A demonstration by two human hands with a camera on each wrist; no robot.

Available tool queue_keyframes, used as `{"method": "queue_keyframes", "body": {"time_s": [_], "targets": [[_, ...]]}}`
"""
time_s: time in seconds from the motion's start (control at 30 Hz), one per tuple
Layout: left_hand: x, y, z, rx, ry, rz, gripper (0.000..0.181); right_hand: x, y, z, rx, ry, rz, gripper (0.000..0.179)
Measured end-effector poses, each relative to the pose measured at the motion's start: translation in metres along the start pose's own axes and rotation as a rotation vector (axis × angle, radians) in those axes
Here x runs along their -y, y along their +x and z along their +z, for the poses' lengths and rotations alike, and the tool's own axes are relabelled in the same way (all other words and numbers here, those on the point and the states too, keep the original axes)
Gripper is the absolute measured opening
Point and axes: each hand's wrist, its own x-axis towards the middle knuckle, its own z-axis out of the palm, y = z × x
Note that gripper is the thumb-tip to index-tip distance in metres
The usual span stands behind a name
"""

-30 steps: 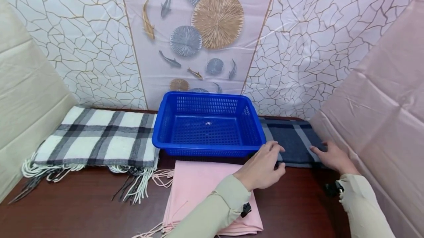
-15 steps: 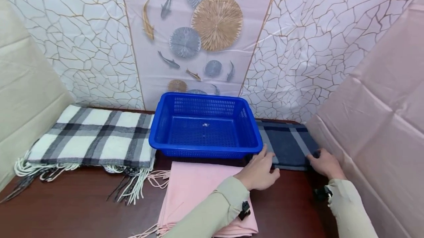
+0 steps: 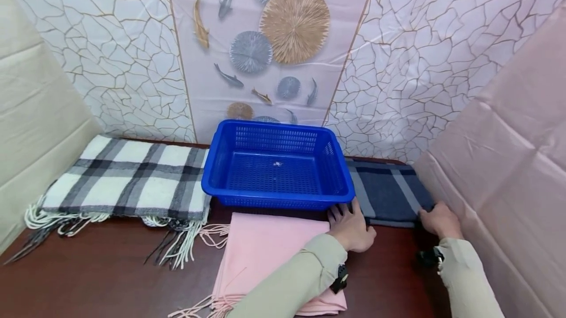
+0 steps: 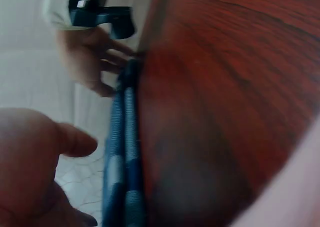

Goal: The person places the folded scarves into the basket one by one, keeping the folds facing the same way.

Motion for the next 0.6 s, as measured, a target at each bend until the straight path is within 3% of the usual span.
{"method": "queue_keyframes", "body": {"time_s": [0.17,0.27,0.43,0.6], "targets": [[-0.005,0.009,0.014,-0.116,0.063,-0.068,0.069,0.001,0.000,0.000,0.012,0.024,0.141,0.077],[-0.011,0.008,0.014,-0.135,0.103,-0.118,0.068,0.001,0.001,0.001,0.025,0.021,0.183,0.081],[-0.021,0.003,0.014,-0.123,0.150,-0.196,0.075,-0.001,0.003,0.002,0.051,-0.016,0.160,0.076],[-0.020,0.004,0.017,-0.140,0.189,-0.182,0.074,-0.005,0.005,0.004,0.068,0.009,0.084,0.068]]}}
